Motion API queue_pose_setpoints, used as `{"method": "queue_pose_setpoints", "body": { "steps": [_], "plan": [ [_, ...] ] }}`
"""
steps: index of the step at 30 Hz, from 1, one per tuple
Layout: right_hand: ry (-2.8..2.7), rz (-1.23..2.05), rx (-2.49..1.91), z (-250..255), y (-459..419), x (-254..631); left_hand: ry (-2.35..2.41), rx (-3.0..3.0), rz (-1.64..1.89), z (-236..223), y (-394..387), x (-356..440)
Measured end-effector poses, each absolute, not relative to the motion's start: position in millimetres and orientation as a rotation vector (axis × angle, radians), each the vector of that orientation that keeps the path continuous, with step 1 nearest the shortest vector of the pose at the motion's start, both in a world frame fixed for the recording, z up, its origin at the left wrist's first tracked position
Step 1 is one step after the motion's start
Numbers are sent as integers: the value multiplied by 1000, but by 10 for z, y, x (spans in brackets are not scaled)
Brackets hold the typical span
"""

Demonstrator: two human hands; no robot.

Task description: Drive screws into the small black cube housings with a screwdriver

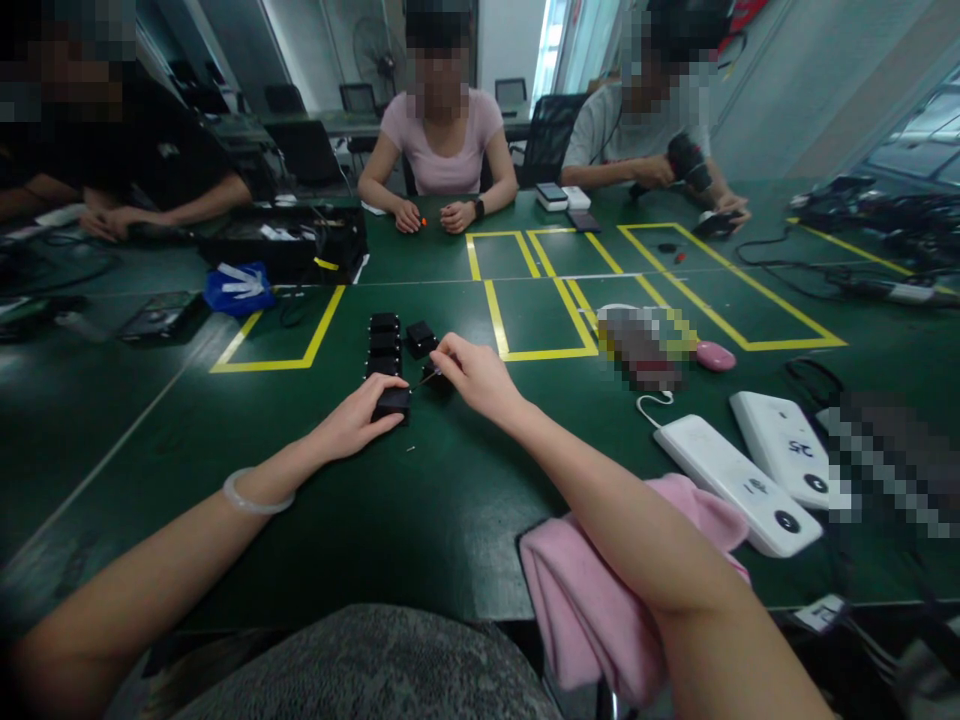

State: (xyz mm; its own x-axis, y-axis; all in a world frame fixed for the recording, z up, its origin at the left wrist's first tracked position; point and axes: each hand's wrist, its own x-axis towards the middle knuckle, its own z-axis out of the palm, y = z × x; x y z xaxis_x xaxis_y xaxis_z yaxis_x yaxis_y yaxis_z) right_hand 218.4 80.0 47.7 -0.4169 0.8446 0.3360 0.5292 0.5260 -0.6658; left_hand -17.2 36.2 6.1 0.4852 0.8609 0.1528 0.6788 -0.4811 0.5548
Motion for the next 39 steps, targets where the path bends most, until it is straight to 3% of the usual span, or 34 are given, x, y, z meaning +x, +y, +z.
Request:
{"method": "queue_pose_setpoints", "body": {
  "steps": [39],
  "plan": [
    [-2102,666,-1129,507,770,2177,1268,2294,592,50,372,-176]
  ]
}}
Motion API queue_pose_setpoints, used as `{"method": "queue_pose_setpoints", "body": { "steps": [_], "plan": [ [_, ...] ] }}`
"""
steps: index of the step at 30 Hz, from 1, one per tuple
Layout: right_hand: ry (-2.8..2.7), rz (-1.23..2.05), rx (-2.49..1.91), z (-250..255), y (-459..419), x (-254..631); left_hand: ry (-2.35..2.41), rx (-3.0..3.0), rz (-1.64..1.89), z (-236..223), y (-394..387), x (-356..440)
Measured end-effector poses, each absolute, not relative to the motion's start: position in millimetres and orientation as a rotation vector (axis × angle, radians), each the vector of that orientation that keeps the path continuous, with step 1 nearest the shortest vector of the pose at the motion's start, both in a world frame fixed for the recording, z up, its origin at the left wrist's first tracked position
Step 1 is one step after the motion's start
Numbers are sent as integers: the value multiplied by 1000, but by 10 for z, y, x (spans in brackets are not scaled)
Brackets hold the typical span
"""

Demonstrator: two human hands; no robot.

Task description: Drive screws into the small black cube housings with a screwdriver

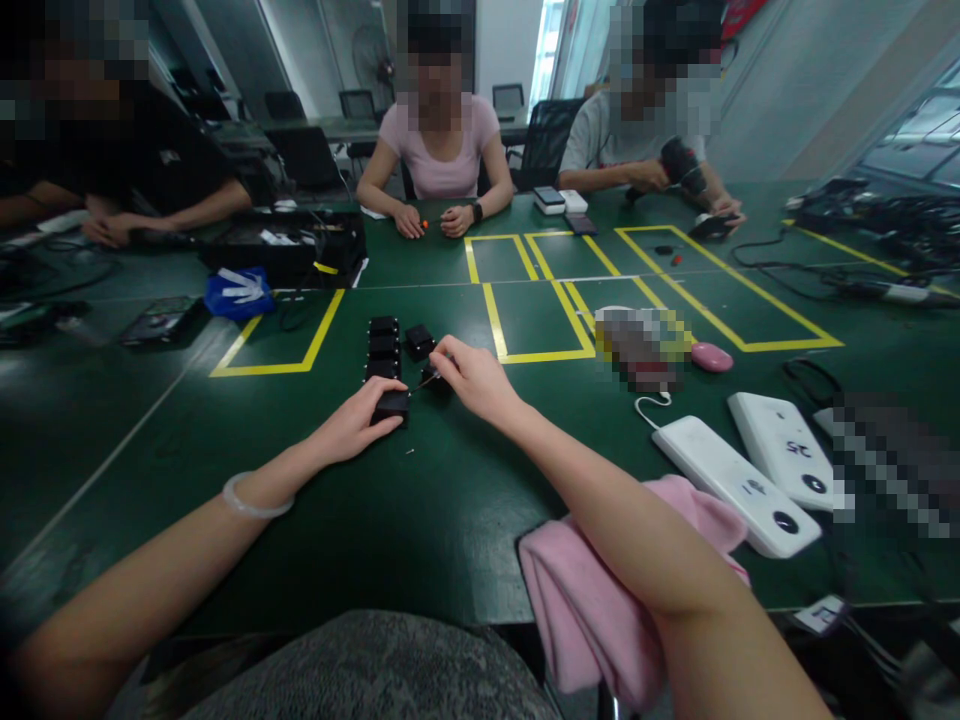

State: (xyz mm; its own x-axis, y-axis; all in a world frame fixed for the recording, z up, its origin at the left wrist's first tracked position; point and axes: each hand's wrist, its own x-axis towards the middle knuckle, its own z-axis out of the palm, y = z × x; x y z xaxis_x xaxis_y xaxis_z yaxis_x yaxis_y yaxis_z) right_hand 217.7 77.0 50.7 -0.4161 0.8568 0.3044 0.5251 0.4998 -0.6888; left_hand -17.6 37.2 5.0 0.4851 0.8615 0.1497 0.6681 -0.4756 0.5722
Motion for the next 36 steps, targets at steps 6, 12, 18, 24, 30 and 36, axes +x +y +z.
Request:
{"method": "queue_pose_setpoints", "body": {
  "steps": [6,12,18,24,30,36],
  "plan": [
    [-2099,674,-1072,507,757,2175,1276,2286,583,52,366,-176],
    [-2110,635,-1135,491,788,2180,1259,2290,605,48,367,-175],
    [-2098,658,-1079,492,770,2169,1261,2294,615,51,366,-176],
    [-2121,635,-1134,503,779,2175,1279,2276,586,68,359,-173],
    [-2126,626,-1077,511,746,2167,1264,2285,601,56,363,-180],
    [-2178,580,-1148,533,743,2153,1279,2283,582,59,365,-176]
  ]
}}
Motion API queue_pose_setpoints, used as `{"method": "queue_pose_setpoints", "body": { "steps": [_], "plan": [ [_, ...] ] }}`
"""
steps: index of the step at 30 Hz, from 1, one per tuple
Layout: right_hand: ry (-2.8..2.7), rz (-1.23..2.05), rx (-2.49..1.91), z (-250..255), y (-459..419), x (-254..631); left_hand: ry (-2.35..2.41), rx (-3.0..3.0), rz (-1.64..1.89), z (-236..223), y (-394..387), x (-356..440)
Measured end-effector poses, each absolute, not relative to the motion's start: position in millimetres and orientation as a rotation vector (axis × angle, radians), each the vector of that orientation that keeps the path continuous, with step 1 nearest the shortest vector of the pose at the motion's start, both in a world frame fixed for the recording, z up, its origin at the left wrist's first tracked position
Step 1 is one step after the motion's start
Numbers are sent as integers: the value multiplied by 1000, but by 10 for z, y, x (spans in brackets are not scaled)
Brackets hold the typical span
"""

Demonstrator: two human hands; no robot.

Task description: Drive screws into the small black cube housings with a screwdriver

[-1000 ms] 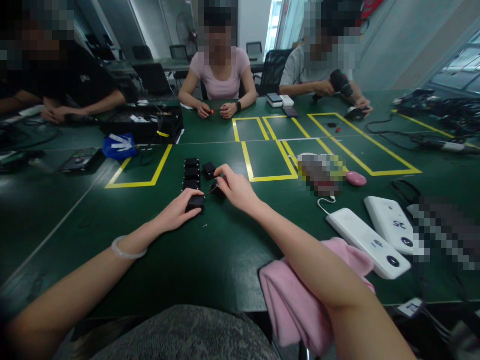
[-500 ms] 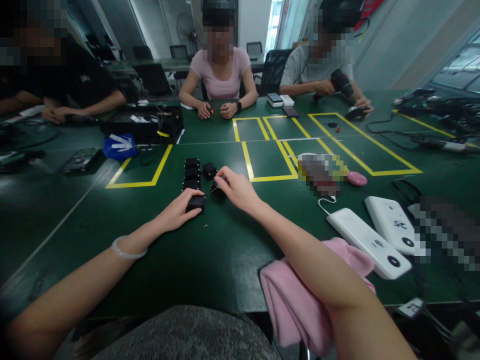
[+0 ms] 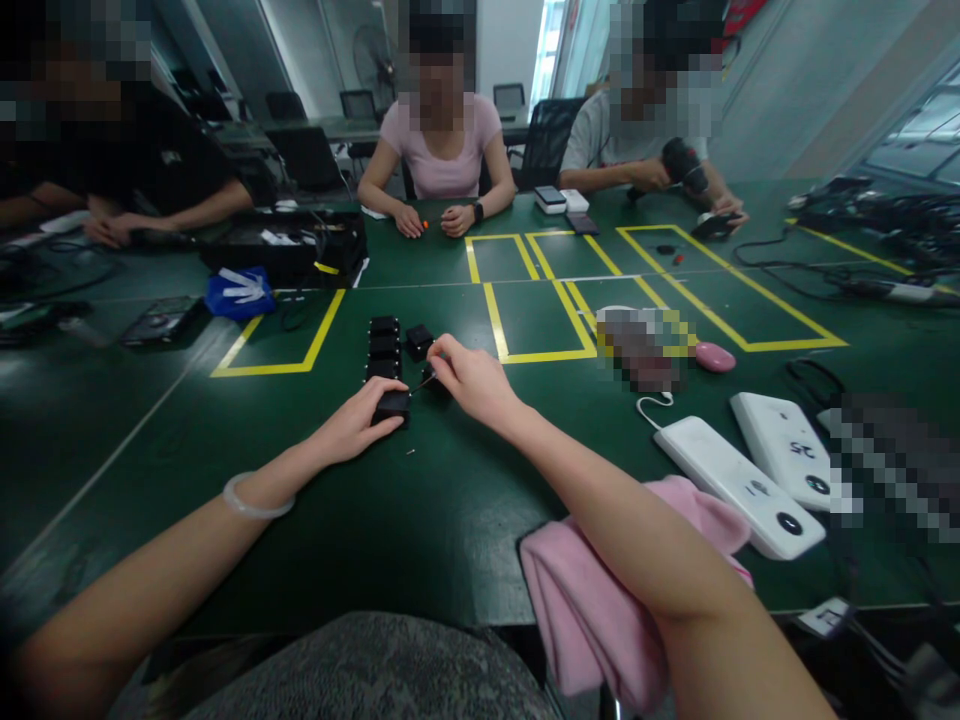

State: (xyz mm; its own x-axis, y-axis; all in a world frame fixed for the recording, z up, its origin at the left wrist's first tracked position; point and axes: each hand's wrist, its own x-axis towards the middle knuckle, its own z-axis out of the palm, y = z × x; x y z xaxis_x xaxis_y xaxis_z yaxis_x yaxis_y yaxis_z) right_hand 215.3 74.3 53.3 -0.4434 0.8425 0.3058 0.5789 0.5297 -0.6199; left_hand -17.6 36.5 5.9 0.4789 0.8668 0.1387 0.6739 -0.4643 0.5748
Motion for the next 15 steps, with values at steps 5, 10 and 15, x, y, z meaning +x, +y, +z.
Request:
{"method": "queue_pose_setpoints", "body": {
  "steps": [5,10,15],
  "plan": [
    [-2181,587,-1082,544,741,2141,1262,2300,620,24,381,-186],
    [-2172,609,-1121,531,765,2140,1276,2288,605,26,378,-203],
    [-2142,631,-1064,518,763,2135,1279,2278,592,46,372,-203]
  ]
}}
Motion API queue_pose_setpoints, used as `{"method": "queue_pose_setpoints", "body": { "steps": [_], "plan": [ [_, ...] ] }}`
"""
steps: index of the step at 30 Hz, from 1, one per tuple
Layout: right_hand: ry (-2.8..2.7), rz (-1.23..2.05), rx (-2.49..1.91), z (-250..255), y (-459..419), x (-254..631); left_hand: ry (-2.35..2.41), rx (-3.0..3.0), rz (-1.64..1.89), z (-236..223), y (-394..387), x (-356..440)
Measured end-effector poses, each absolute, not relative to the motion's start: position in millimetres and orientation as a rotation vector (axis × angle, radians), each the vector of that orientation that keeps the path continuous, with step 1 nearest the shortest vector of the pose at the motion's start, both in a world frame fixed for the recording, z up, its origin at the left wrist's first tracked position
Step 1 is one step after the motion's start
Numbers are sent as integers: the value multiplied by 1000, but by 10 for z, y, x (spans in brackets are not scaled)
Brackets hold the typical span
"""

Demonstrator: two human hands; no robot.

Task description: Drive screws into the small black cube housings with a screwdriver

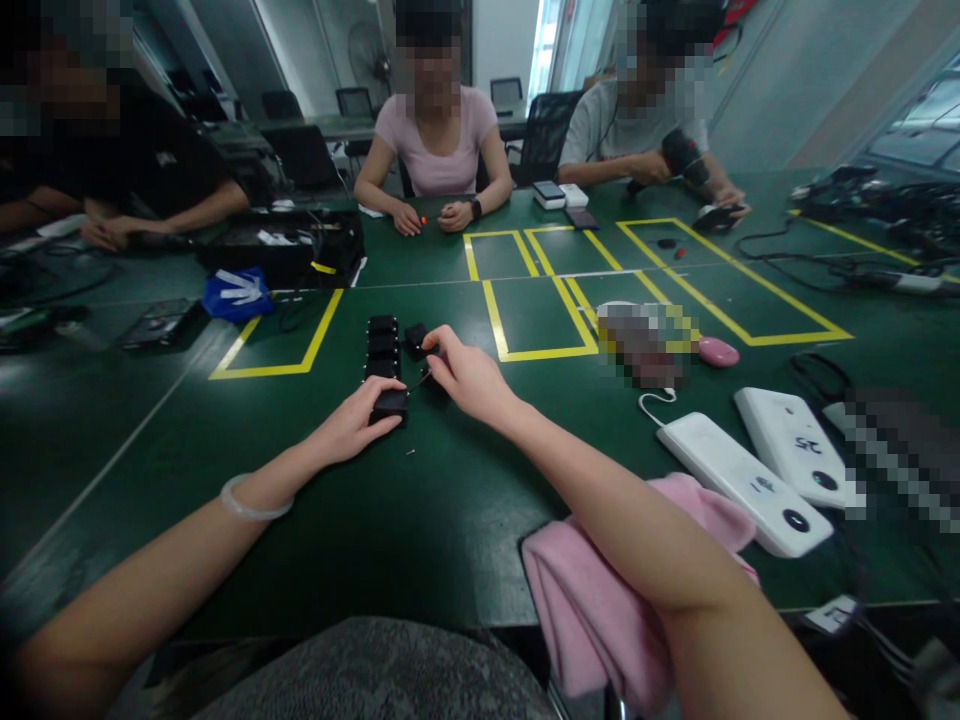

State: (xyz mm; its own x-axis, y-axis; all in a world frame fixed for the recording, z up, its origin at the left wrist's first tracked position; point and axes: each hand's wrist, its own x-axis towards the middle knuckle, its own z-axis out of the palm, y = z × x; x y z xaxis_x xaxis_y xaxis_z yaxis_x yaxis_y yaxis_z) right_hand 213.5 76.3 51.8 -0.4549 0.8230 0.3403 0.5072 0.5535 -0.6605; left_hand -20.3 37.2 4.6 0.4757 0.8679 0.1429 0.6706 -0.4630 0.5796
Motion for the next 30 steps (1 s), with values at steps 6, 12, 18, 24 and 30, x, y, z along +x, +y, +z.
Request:
{"method": "queue_pose_setpoints", "body": {
  "steps": [6,12,18,24,30],
  "plan": [
    [-2141,641,-1116,536,758,2147,1277,2288,591,39,378,-201],
    [-2121,667,-1069,515,757,2157,1277,2283,598,43,373,-201],
    [-2123,647,-1169,519,780,2158,1262,2302,621,24,386,-196],
    [-2104,671,-1098,478,801,2161,1257,2309,623,18,389,-199],
    [-2098,630,-1149,477,812,2154,1259,2297,631,22,380,-199]
  ]
}}
